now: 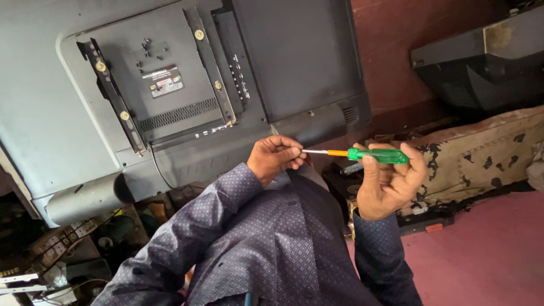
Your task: The person uses a screwdriver to remove screws from the back panel of a television set. They systematically unscrew fasteners around the perimeter and center of the back cover, placing them aside on the workbench.
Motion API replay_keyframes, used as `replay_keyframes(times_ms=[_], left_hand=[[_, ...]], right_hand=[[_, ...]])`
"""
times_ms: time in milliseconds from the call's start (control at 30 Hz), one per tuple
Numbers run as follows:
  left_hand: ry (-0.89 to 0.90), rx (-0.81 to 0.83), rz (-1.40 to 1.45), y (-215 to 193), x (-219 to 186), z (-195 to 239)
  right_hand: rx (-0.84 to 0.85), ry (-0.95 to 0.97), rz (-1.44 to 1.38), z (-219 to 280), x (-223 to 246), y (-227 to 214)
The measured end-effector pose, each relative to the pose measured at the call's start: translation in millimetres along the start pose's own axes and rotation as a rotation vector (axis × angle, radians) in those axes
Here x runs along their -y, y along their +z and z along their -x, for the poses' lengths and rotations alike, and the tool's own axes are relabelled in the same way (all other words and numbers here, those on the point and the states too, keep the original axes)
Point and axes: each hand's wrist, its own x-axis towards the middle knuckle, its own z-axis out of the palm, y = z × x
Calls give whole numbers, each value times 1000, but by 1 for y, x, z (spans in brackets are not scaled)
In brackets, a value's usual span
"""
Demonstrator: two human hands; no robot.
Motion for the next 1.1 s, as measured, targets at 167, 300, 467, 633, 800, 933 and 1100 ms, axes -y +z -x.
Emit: replay_keyframes(times_ms=[167,300,467,633,800,933,1100], left_hand=[[-2,9,48,4,4,-5],[-18,-23,74,6,8,-10],[-39,-25,102,7,7,-10],[-13,50,178,12,-4,-7],[-1,28,86,12,-13,-4],[59,5,6,-1,-12,4],[94,-74,2,-20,-10,7]], right_hand=[[-11,15,-34,0,0,-1],[21,36,2,1,4,-2],[104,2,28,-3,6,0],[138,-10,-1,-11,5,1],[175,-166,111,-26,2,4],[210,-302,224,-42,-8,9],[286,-326,267,-53,-24,16]])
